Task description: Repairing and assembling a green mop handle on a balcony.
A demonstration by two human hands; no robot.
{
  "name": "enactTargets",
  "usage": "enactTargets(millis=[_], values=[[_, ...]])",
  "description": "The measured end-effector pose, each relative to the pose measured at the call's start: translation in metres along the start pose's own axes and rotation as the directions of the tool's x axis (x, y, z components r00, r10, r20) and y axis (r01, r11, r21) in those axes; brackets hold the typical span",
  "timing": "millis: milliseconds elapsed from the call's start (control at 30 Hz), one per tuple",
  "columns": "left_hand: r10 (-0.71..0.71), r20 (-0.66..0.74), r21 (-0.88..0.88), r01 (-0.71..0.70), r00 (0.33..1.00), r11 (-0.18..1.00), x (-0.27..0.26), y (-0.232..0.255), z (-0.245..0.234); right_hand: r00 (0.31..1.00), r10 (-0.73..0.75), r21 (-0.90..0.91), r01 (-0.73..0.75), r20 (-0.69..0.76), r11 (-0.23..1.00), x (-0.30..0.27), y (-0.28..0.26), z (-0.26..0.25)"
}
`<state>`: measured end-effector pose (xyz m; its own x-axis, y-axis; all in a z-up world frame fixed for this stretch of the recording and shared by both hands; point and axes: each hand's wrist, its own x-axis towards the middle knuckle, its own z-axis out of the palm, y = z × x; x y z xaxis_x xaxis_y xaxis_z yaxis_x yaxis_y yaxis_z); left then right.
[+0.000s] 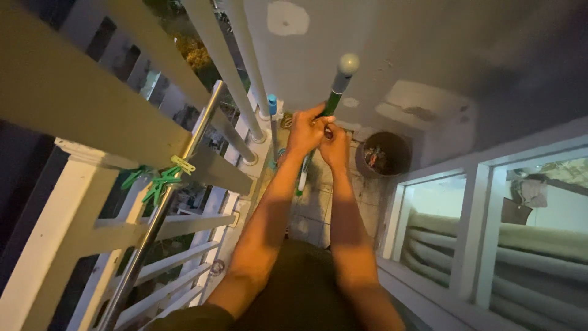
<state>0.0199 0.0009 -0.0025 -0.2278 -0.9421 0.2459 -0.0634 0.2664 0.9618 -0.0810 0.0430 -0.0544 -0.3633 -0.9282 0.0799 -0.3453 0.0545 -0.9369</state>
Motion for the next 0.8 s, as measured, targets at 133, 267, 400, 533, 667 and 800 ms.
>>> enactTargets(millis=[133, 267, 400, 533, 667, 800], values=[[-0.089, 0.018, -0.077, 0.09, 0.996, 0.993, -0.001, 0.007, 0.002, 1.0, -0.015, -0.016, 0.015, -0.002, 1.0, 0.0, 0.01, 0.001], [-0.088, 0.023, -0.057, 0.089, 0.996, 0.994, -0.005, 0.023, 0.008, 1.0, -0.008, 0.014, 0.008, 0.007, 1.0, -0.002, 0.002, -0.01], [-0.015, -0.01, 0.041, 0.015, 1.0, 0.999, -0.013, 0.038, 0.02, 0.999, 0.02, -0.003, -0.02, 0.04, 1.0, -0.003, 0.016, -0.025], [-0.013, 0.0, -0.017, 0.013, 1.0, 1.0, -0.018, 0.033, 0.044, 0.999, 0.051, -0.093, -0.052, -0.008, 0.994, -0.008, 0.016, -0.049], [-0.071, 0.027, -0.119, 0.073, 0.997, 0.99, -0.021, 0.036, 0.072, 1.0, 0.007, -0.126, -0.01, -0.03, 0.992, -0.013, 0.008, -0.081], [-0.103, 0.036, -0.109, 0.106, 0.994, 0.988, -0.026, 0.043, 0.1, 0.997, 0.015, -0.26, -0.035, -0.08, 0.965, -0.017, 0.013, -0.111]])
